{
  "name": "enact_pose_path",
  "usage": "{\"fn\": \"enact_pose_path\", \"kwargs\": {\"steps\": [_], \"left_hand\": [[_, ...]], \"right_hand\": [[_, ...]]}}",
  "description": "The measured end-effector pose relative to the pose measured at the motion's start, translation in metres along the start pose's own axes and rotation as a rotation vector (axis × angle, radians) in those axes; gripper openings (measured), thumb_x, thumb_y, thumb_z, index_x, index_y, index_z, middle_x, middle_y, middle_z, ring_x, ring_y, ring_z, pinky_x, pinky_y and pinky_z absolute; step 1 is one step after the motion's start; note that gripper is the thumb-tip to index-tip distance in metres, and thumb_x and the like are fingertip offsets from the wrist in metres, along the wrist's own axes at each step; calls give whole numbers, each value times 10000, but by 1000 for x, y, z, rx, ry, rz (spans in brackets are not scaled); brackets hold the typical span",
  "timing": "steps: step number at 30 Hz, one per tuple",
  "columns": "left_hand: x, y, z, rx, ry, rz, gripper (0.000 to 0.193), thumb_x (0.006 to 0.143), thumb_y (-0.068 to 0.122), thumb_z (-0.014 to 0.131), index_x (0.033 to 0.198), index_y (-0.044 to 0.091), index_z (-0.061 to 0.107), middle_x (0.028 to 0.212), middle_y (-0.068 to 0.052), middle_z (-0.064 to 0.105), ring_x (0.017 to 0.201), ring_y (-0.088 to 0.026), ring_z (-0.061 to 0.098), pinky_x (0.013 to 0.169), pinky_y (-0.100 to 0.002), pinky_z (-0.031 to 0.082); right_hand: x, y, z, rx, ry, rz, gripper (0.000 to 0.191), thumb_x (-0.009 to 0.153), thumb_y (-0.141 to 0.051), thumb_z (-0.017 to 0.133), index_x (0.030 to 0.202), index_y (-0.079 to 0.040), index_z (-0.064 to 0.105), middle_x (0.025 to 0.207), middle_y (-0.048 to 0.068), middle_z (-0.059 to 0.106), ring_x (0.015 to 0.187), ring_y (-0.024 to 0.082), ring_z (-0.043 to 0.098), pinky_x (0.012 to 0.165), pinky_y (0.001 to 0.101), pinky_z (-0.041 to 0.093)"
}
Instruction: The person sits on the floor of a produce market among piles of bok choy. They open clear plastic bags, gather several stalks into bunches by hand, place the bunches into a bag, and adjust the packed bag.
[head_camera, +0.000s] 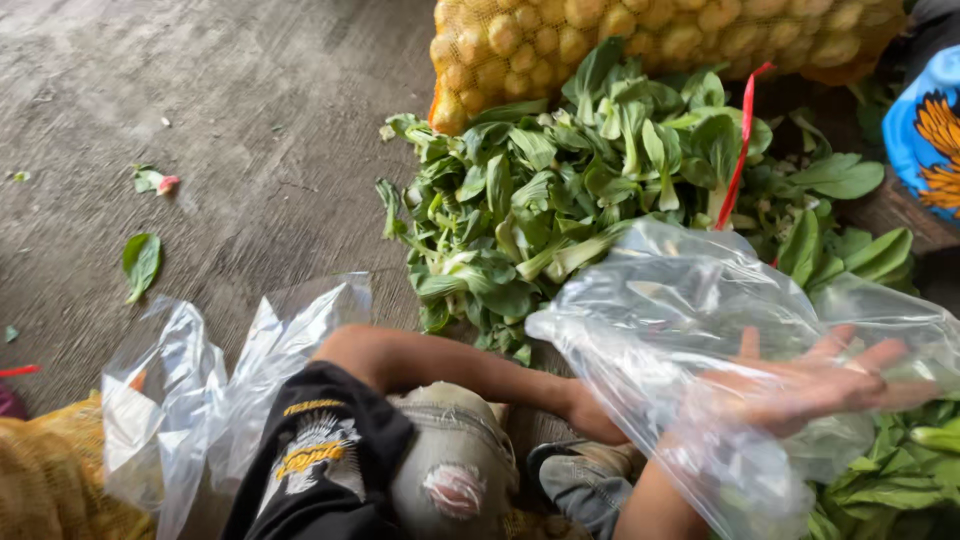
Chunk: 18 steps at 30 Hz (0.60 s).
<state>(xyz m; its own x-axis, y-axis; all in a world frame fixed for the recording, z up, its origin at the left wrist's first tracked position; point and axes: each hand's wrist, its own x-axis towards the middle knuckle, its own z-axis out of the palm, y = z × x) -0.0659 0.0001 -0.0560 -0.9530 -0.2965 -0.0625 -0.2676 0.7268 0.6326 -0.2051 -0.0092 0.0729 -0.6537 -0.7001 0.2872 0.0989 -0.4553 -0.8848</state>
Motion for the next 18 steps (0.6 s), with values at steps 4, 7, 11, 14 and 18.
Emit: {"fn": "enact_pose_path", "kwargs": {"steps": [4, 7, 11, 14, 18], "left_hand": [[35, -22, 9, 135, 188, -152, 457, 838, 270, 733, 1263, 110, 695, 1263, -115, 657, 1133, -287, 642, 976, -393, 526], [54, -38, -18, 238, 399, -104, 439, 835, 224, 720, 1256, 102, 688, 1234, -112, 671, 1099, -280, 657, 961, -381, 540], [26, -75, -73, 92, 513, -355, 421, 833, 163, 703, 1247, 93, 678, 1195, -107, 689, 1052, -271, 677, 940, -365, 558], [-22, -112, -102, -343, 744, -829, 411, 830, 116, 690, 1240, 85, 671, 1167, -103, 703, 1017, -264, 693, 924, -354, 572], [-65, -126, -108, -1244, 1622, -824, 415, 800, 115, 654, 1206, 32, 641, 1109, -127, 729, 1016, -330, 713, 913, -517, 629]], "right_hand": [[3, 1, -28, 155, -70, 151, 931, 999, -781, 482, 1675, -345, 14, 1808, 73, 97, 1641, 445, 155, 1179, 845, 229], [1, 9, -31, 152, -68, 378, 931, 975, -789, 455, 1683, -286, 121, 1768, 124, 248, 1578, 457, 287, 1191, 759, 254], [-19, 31, -37, 260, -135, 511, 927, 889, -731, 487, 1625, -290, 137, 1704, 107, 235, 1530, 435, 313, 1084, 755, 348], [-36, 52, -54, 88, -79, 246, 889, 967, -525, 642, 1613, -259, 93, 1718, 86, 130, 1588, 404, 241, 1149, 720, 404], [-55, 96, -57, 36, -124, -2, 841, 1051, -262, 714, 1668, -142, 155, 1761, 135, 158, 1644, 363, 199, 1333, 591, 321]]}}
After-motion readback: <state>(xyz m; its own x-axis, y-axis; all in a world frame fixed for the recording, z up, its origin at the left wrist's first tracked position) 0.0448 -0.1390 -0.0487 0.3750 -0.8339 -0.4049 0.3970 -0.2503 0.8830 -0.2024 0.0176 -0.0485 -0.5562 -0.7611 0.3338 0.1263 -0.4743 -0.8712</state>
